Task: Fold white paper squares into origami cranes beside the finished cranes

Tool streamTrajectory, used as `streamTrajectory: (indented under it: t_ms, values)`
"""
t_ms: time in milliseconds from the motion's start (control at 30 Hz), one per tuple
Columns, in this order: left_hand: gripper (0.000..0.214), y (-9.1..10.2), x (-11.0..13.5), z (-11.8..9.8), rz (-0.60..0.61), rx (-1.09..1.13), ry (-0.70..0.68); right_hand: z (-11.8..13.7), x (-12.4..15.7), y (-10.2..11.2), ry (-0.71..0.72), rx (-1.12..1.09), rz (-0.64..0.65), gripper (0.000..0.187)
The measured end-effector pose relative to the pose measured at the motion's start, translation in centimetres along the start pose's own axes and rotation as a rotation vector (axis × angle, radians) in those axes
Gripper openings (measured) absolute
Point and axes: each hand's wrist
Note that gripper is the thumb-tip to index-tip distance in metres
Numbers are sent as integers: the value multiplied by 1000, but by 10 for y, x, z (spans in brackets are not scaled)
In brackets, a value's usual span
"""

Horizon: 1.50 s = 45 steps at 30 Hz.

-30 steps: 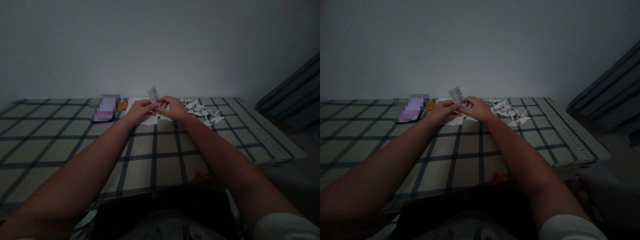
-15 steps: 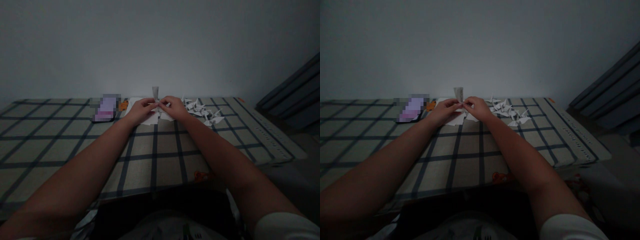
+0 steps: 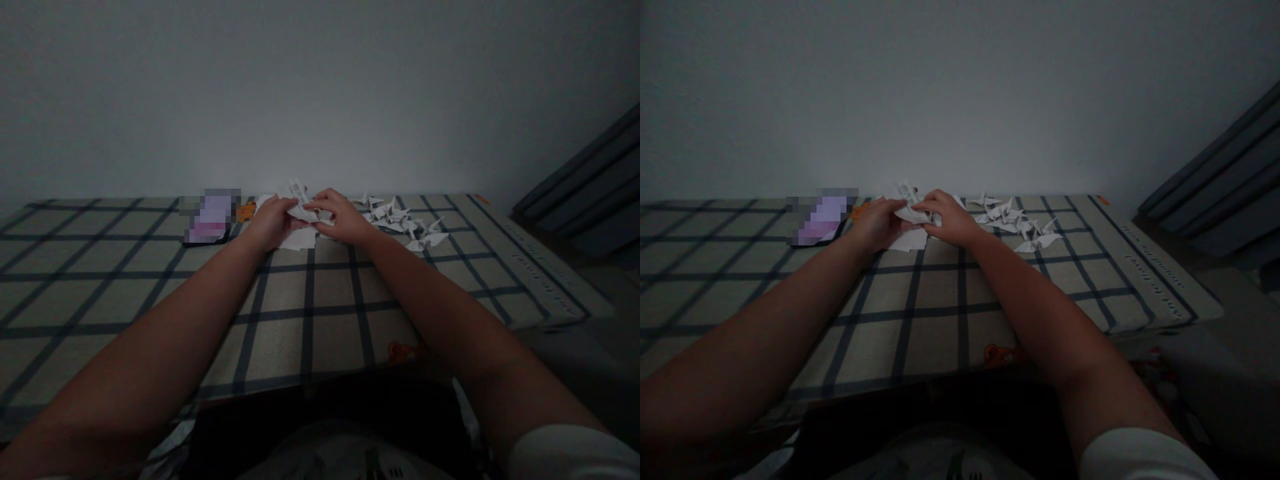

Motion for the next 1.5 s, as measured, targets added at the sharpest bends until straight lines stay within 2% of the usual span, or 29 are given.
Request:
streamTrajectory:
  t_ms: [200, 367, 533, 667, 867, 1000, 1267, 1333, 1433, 1500]
  values:
    - [29, -3, 4, -2, -1, -13, -8, -4, -1, 2, -23, -20, -82, 18]
    - [27, -3, 4, -4, 101, -69, 53, 0, -4, 4, -78, -39, -128, 24]
    - [53, -1, 6, -5, 233, -57, 99, 1, -5, 7, -179, -26, -185, 27]
    - [39, -2, 12, -2, 279, -176, 89, 3, -4, 8, -226, -24, -182, 29]
    - [31, -4, 14, 2, 236, -183, 72, 2, -4, 5, -282, -82, -254, 24]
    - [31, -4, 15, 1, 235, -215, 71, 1, -5, 5, -246, -101, -205, 18]
    - [37, -5, 17, 0, 196, -290, 26, 3, -6, 6, -264, -78, -173, 21]
    - [39, -3, 15, 0, 139, -343, -47, 3, -6, 6, -271, -87, -172, 22]
    - [39, 2, 10, -2, -28, -505, -237, 3, -6, 6, -270, -117, -167, 22]
    - [36, 5, 8, -4, -85, -573, -301, 3, -5, 5, -277, -144, -183, 23]
Point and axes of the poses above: each hand's wrist, its own x-axis away from the middle knuckle, its own y-axis out of the back of the hand, z = x × y, and after that the axes turned 1 degree about -z, right-handed
